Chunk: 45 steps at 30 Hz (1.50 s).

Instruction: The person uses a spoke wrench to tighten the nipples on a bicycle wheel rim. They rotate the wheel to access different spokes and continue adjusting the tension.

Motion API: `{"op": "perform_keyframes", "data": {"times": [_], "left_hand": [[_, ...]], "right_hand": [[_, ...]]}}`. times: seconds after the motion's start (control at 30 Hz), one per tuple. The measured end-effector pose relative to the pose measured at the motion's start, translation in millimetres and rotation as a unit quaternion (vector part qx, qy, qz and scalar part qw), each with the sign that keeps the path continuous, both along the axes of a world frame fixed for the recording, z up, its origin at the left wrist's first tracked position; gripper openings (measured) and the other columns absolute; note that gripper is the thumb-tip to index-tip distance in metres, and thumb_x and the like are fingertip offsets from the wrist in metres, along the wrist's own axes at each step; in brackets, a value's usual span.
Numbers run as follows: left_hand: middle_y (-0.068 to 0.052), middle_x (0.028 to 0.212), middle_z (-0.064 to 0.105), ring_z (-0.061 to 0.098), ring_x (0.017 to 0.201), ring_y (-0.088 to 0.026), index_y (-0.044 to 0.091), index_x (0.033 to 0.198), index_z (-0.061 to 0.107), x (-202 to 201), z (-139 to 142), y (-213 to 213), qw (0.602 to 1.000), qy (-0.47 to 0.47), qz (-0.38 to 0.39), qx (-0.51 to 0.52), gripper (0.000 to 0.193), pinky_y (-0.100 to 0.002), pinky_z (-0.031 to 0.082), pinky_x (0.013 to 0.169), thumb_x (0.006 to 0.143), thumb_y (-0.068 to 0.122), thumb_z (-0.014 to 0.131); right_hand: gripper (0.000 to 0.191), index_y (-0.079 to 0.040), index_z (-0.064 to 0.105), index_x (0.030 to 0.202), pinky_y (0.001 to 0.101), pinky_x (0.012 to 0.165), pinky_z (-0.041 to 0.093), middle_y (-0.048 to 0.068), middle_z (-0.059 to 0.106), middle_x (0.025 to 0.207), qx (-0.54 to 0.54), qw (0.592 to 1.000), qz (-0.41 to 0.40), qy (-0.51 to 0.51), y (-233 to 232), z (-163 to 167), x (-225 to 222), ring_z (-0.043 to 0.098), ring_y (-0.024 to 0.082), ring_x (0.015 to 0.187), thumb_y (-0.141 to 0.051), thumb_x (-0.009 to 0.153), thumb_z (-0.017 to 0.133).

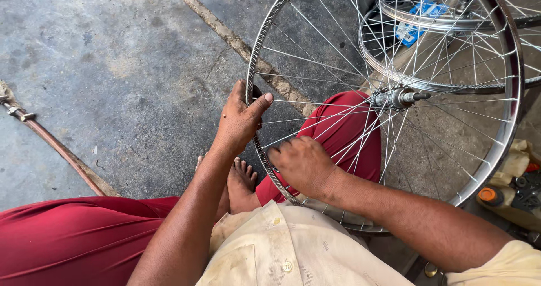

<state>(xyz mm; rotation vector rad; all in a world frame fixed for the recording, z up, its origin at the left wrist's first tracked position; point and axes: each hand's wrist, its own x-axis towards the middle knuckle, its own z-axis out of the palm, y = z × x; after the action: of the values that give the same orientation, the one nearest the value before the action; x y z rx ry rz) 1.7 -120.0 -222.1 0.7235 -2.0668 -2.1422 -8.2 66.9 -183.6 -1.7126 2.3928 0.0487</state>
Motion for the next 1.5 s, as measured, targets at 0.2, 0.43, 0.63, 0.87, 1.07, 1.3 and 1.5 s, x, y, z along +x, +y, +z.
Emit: {"op": "perform_keyframes", "data": {"times": [0.2,0.43,0.63,0.87,1.07,1.3,1.5], "left_hand": [[-0.005,0.073,0.061,0.061,0.057,-0.012,0.004,0.125,0.051,1,0,-3,1.000,0.015,-0.002,0.024,0.061,-0.030,0.052,0.048,0.086,0.044,0.076],[-0.004,0.073,0.058,0.060,0.058,-0.011,0.004,0.109,0.051,0,-5,-6,0.998,0.036,-0.012,0.043,0.052,-0.030,0.052,0.048,0.087,0.043,0.078],[-0.004,0.071,0.059,0.061,0.056,-0.012,0.005,0.106,0.052,-2,-6,-7,0.999,0.026,-0.018,0.015,0.053,-0.031,0.052,0.047,0.085,0.047,0.077],[-0.003,0.064,0.055,0.055,0.051,-0.012,0.004,0.100,0.058,-4,-8,-7,0.994,0.031,-0.032,0.100,0.051,-0.030,0.047,0.044,0.094,0.055,0.066],[-0.004,0.064,0.061,0.060,0.053,-0.013,0.002,0.094,0.063,-1,-6,-7,0.995,0.013,-0.067,0.077,0.047,-0.031,0.049,0.047,0.091,0.049,0.073],[-0.003,0.084,0.064,0.061,0.064,-0.011,0.008,0.113,0.057,3,2,-5,0.990,0.087,-0.027,0.106,0.043,-0.030,0.054,0.054,0.085,0.034,0.077],[-0.005,0.084,0.061,0.061,0.067,-0.013,0.005,0.110,0.055,3,-2,-10,0.987,0.091,-0.052,0.124,0.039,-0.032,0.053,0.055,0.086,0.026,0.077]], "right_hand": [[0.036,-0.003,0.066,0.112,0.0484,0.084,0.054,0.018,0.068,0.098,0.113,0.983,0.041,-0.143,-14,19,-25,0.068,0.037,0.095,-0.024,0.083,0.071],[0.037,-0.002,0.062,0.115,0.0470,0.093,0.052,0.015,0.067,0.108,0.197,0.965,0.049,-0.165,-18,35,-31,0.066,0.033,0.108,-0.026,0.088,0.071],[0.033,-0.002,0.064,0.104,0.0482,0.083,0.054,0.016,0.067,0.095,-0.008,0.986,0.013,-0.164,4,36,-25,0.067,0.035,0.094,-0.024,0.083,0.076],[0.019,0.001,0.068,0.109,0.0421,0.076,0.057,0.015,0.070,0.097,-0.215,0.969,0.064,0.107,10,50,-11,0.068,0.029,0.088,-0.010,0.092,0.069],[0.024,-0.004,0.073,0.111,0.0450,0.086,0.055,0.013,0.069,0.091,-0.133,0.984,0.022,0.116,18,52,-16,0.068,0.030,0.089,-0.011,0.088,0.068],[0.020,-0.005,0.072,0.107,0.0448,0.085,0.051,0.011,0.072,0.091,-0.116,0.986,-0.080,-0.087,-7,30,-1,0.067,0.030,0.087,-0.016,0.090,0.070],[0.025,-0.004,0.063,0.111,0.0435,0.089,0.052,0.015,0.068,0.106,-0.186,0.979,-0.008,-0.083,11,39,6,0.066,0.031,0.096,-0.011,0.089,0.070]]}}
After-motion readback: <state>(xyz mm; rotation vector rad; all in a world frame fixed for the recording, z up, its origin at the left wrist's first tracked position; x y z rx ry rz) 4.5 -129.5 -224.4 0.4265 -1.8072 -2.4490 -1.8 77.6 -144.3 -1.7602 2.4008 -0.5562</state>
